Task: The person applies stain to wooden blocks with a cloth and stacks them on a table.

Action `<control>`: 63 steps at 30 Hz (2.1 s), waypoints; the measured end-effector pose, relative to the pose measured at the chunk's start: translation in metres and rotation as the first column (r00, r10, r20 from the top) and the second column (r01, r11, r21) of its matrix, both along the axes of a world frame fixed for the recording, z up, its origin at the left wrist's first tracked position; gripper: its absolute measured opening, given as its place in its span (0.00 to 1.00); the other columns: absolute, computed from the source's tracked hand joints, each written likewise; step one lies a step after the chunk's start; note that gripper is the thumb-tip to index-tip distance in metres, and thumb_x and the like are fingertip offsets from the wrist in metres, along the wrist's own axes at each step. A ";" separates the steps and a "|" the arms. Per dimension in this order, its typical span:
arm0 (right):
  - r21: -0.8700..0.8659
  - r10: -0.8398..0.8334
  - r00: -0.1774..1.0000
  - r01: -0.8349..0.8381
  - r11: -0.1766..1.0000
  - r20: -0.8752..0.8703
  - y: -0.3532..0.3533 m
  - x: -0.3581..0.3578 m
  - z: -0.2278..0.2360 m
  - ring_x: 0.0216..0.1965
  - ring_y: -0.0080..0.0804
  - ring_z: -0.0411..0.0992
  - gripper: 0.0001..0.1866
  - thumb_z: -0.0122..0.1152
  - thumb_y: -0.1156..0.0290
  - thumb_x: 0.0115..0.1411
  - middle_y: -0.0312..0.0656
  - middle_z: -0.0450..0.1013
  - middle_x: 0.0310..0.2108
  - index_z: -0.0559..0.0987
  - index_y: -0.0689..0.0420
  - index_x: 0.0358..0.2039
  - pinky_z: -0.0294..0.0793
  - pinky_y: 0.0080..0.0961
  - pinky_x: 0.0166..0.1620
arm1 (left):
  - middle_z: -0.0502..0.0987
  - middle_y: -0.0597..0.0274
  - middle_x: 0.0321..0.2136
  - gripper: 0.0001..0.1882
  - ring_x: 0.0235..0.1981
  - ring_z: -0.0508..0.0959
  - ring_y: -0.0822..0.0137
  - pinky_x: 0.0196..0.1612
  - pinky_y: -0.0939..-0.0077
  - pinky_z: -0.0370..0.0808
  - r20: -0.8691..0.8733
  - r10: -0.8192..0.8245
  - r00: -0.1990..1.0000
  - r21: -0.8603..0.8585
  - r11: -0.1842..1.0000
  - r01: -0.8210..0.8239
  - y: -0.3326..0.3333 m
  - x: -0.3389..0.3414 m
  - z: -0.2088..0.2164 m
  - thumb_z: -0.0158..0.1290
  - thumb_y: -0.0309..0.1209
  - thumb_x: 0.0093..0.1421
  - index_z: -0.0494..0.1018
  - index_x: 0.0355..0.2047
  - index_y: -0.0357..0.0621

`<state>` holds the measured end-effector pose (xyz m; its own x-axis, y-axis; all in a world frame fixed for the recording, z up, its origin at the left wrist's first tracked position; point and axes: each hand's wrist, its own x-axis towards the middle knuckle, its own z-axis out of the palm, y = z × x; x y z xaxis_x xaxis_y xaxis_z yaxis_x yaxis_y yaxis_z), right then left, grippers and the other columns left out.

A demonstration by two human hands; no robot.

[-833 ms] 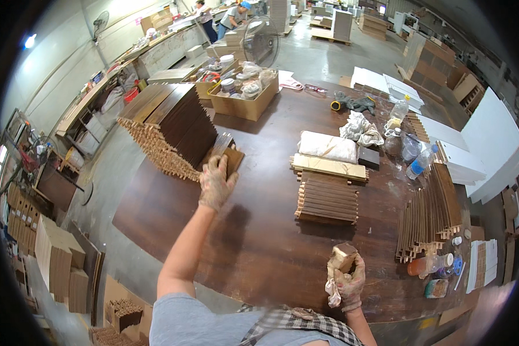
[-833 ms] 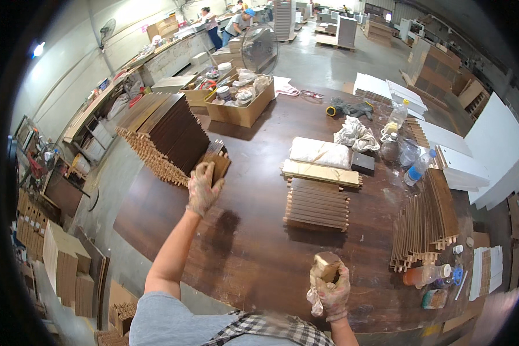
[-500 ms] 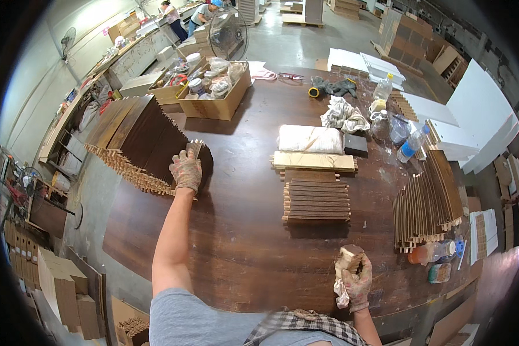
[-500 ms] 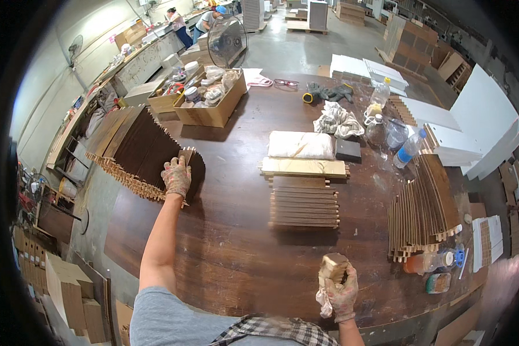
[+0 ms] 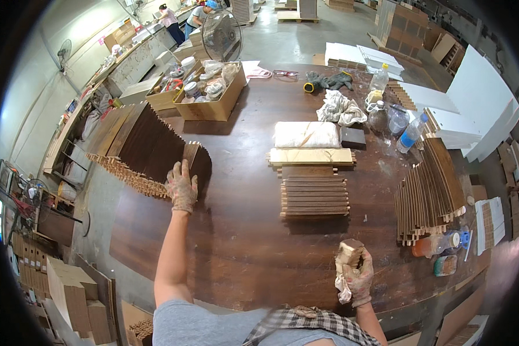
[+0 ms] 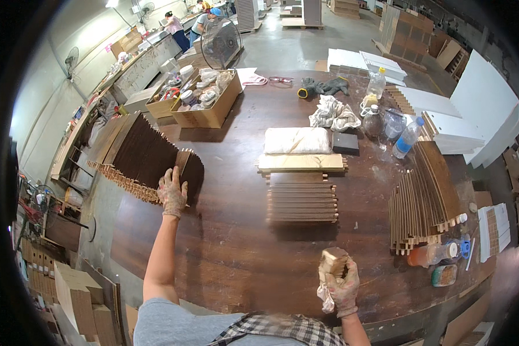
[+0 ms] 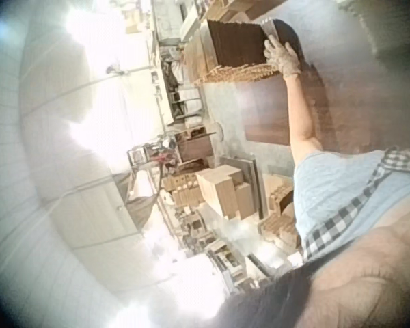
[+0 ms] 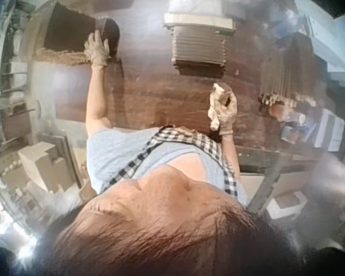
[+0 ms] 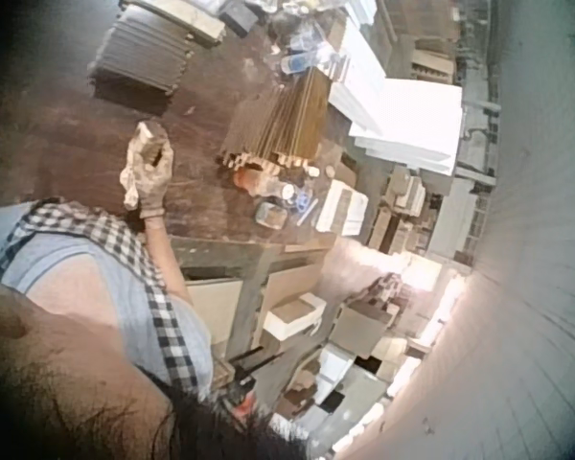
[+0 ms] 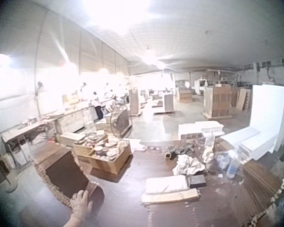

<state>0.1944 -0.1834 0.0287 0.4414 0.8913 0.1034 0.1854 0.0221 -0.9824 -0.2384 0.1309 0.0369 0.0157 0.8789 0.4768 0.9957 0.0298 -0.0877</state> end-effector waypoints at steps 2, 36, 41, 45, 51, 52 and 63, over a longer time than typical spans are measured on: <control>-0.002 0.019 0.990 -0.019 1.000 -0.138 -0.002 -0.006 -0.002 0.48 0.32 0.71 0.30 0.67 0.73 0.54 0.44 0.71 0.48 0.68 0.64 0.56 0.72 0.29 0.52 | 0.66 0.60 0.57 0.30 0.56 0.66 0.51 0.51 0.46 0.69 -0.004 -0.014 1.000 -0.004 1.000 0.014 -0.004 -0.017 -0.020 0.57 0.36 0.58 0.63 0.61 0.57; 0.236 0.205 -0.300 -0.073 0.969 -0.932 -0.096 0.036 -0.034 0.56 0.51 0.66 0.24 0.63 0.64 0.53 0.57 0.66 0.56 0.75 0.59 0.50 0.71 0.46 0.55 | 0.71 0.48 0.48 0.23 0.51 0.71 0.48 0.53 0.52 0.68 0.308 -0.783 0.540 -0.134 0.527 0.840 -0.196 0.276 -0.040 0.56 0.31 0.51 0.71 0.48 0.40; 0.234 0.241 -0.005 -0.256 0.938 -0.971 -0.095 0.034 -0.029 0.35 0.47 0.72 0.40 0.63 0.46 0.51 0.58 0.71 0.41 0.69 0.64 0.55 0.74 0.40 0.35 | 0.72 0.53 0.37 0.17 0.45 0.73 0.54 0.46 0.61 0.70 0.310 -0.702 0.641 -0.170 0.623 0.764 -0.200 0.273 -0.037 0.55 0.35 0.51 0.73 0.40 0.40; 0.296 0.294 -0.074 -0.436 0.850 -0.953 -0.084 0.030 -0.014 0.39 0.50 0.72 0.39 0.59 0.45 0.55 0.53 0.73 0.42 0.67 0.62 0.57 0.76 0.43 0.36 | 0.70 0.41 0.52 0.24 0.55 0.69 0.42 0.60 0.51 0.64 0.362 -0.686 0.631 -0.102 0.644 0.758 -0.214 0.273 -0.059 0.55 0.36 0.53 0.71 0.48 0.36; 0.195 0.377 0.146 -0.657 0.728 -0.915 -0.052 0.035 -0.014 0.28 0.36 0.68 0.25 0.50 0.55 0.65 0.46 0.72 0.37 0.70 0.56 0.57 0.71 0.33 0.31 | 0.72 0.56 0.38 0.21 0.45 0.71 0.56 0.44 0.59 0.69 0.428 -0.541 0.724 -0.162 0.742 0.650 -0.197 0.302 -0.071 0.61 0.36 0.40 0.74 0.37 0.46; 0.163 0.400 0.216 -0.670 0.725 -0.891 -0.043 0.038 -0.014 0.30 0.37 0.68 0.25 0.50 0.56 0.65 0.46 0.71 0.38 0.70 0.56 0.57 0.71 0.33 0.33 | 0.72 0.57 0.37 0.21 0.46 0.71 0.56 0.44 0.59 0.69 0.395 -0.493 0.775 -0.314 0.720 0.619 -0.196 0.304 -0.055 0.62 0.38 0.41 0.74 0.37 0.47; 0.011 0.826 0.483 -0.861 0.508 -0.291 0.027 0.025 -0.052 0.46 0.43 0.68 0.21 0.49 0.66 0.66 0.53 0.68 0.50 0.70 0.64 0.56 0.72 0.37 0.47 | 0.70 0.46 0.49 0.39 0.54 0.70 0.50 0.57 0.59 0.67 0.981 0.140 0.137 -0.173 0.948 0.267 -0.328 0.233 -0.025 0.61 0.50 0.54 0.65 0.59 0.38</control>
